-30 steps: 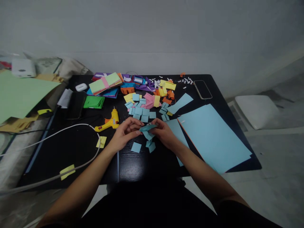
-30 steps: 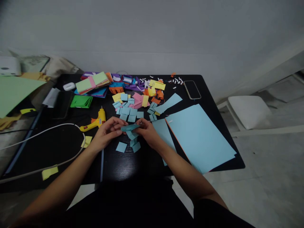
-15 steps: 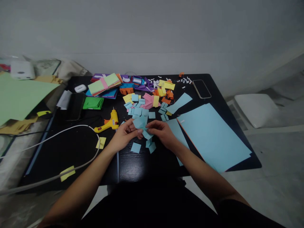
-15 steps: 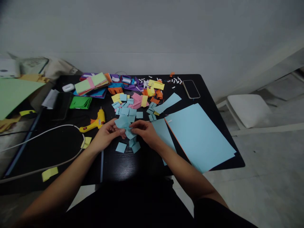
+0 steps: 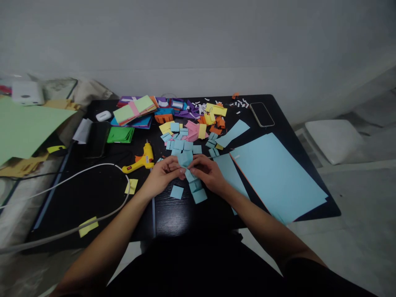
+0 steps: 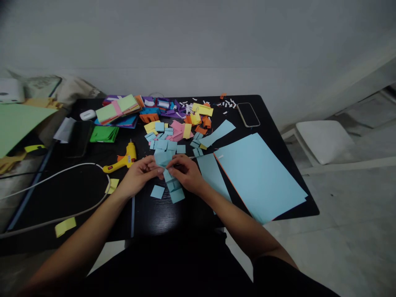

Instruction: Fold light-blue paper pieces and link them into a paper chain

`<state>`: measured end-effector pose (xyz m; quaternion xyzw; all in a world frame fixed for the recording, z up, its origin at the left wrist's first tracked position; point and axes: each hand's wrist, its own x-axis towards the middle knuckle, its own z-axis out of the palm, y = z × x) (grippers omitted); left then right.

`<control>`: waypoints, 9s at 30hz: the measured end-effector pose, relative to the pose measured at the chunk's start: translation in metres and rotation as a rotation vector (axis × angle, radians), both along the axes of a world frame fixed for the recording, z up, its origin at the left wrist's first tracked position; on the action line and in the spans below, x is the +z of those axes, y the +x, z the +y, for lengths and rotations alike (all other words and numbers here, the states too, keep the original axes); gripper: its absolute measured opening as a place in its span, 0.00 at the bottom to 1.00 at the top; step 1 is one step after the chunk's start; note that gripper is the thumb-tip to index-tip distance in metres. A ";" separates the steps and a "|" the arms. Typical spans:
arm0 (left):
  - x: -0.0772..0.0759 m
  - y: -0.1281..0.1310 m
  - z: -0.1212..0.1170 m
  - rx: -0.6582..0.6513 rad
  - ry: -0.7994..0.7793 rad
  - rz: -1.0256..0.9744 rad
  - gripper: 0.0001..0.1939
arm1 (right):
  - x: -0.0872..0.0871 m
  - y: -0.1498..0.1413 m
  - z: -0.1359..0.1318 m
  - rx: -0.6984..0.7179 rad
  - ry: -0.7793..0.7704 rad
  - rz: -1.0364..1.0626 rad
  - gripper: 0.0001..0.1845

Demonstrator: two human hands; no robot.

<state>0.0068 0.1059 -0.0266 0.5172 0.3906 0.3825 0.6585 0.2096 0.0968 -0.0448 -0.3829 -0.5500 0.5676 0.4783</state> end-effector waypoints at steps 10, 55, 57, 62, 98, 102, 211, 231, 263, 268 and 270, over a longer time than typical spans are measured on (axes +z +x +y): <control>-0.005 0.002 -0.004 -0.127 -0.183 -0.021 0.23 | -0.004 0.000 0.004 -0.077 -0.114 -0.016 0.36; -0.004 0.004 -0.001 0.409 0.023 -0.058 0.18 | 0.000 0.000 -0.005 -0.087 0.170 -0.234 0.20; -0.004 0.005 -0.001 0.374 -0.036 -0.086 0.20 | -0.001 -0.001 -0.004 -0.014 0.155 -0.228 0.24; -0.003 0.005 0.002 0.451 -0.014 -0.098 0.19 | -0.007 -0.001 0.001 0.048 -0.122 -0.057 0.13; -0.005 0.010 -0.005 0.292 0.083 0.154 0.15 | -0.004 0.000 0.006 -0.067 -0.161 0.088 0.18; -0.011 0.010 -0.007 0.332 0.140 0.154 0.14 | -0.001 -0.002 0.004 -0.041 -0.234 0.139 0.17; -0.009 0.022 -0.015 0.235 -0.048 -0.008 0.22 | -0.001 -0.005 0.006 -0.263 -0.228 -0.016 0.21; -0.011 0.024 -0.023 0.268 0.019 0.117 0.18 | 0.002 -0.006 -0.002 -0.308 -0.064 -0.131 0.16; -0.018 0.019 -0.021 0.185 0.250 0.251 0.20 | 0.002 -0.006 -0.004 -0.304 -0.089 -0.186 0.11; -0.018 0.020 -0.020 0.087 0.159 0.138 0.08 | 0.001 -0.006 0.002 -0.275 -0.217 -0.032 0.17; -0.016 0.019 -0.020 0.087 0.152 0.152 0.07 | 0.000 -0.006 0.005 -0.261 -0.265 0.038 0.21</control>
